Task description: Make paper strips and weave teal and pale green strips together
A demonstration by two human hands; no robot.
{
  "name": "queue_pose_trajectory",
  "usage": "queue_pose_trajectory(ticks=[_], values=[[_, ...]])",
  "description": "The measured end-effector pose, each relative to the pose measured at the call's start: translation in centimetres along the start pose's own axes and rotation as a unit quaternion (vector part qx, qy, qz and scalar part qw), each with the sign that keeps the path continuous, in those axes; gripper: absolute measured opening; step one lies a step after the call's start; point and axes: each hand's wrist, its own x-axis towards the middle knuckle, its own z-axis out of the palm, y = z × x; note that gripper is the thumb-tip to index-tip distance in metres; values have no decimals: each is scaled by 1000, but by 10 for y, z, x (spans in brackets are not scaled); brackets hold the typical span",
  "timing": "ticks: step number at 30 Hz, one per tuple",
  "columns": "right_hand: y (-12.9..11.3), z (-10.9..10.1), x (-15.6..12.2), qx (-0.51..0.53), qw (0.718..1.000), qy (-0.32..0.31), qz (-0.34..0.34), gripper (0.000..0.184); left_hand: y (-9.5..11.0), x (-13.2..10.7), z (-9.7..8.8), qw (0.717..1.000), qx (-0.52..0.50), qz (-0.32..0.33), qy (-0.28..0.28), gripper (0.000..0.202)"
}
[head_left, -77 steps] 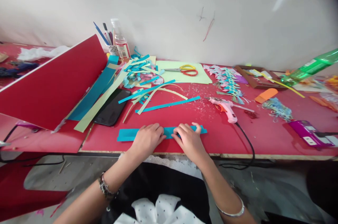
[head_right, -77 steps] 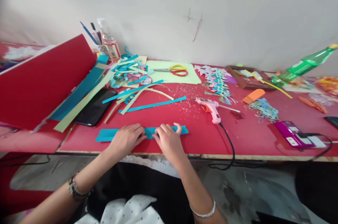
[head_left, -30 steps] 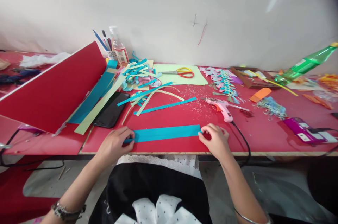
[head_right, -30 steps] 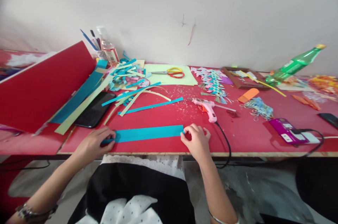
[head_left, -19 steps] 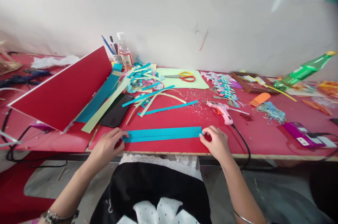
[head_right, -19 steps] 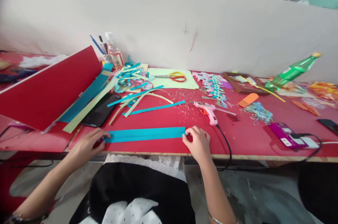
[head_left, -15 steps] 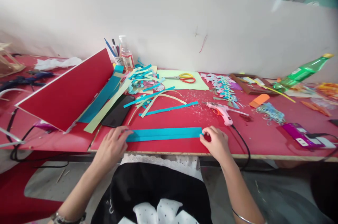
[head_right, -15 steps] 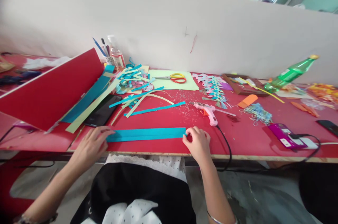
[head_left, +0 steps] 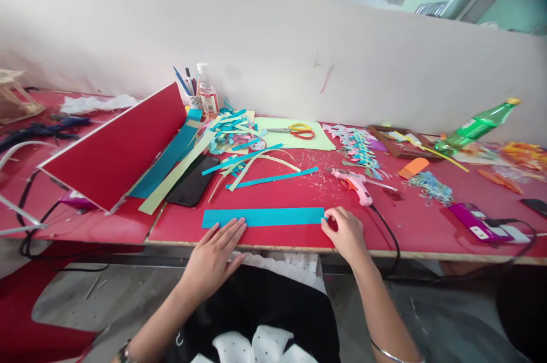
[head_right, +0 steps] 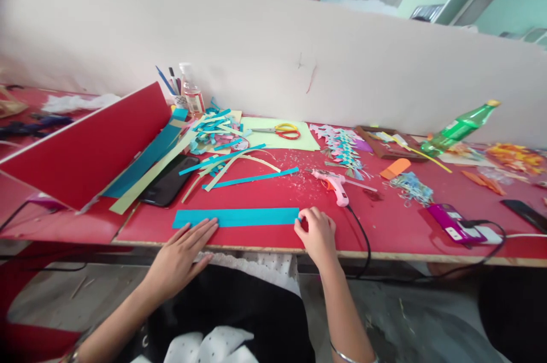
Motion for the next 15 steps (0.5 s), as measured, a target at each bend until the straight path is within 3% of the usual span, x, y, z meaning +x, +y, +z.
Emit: queue_pose_trajectory(ticks=[4, 9, 13, 15], values=[[0, 0, -1, -10, 1000, -3, 2, 9, -21, -24, -4, 998, 48, -33, 17, 51], [-4, -3, 0, -38, 999, 20, -3, 11, -25, -35, -4, 993, 76, -64, 60, 50], [-45, -7, -7, -32, 990, 132, -25, 26, -23, -33, 0, 990, 85, -58, 100, 48], [-82, -4, -17, 6, 991, 83, -104, 36, -22, -32, 2, 988, 93, -60, 110, 47]])
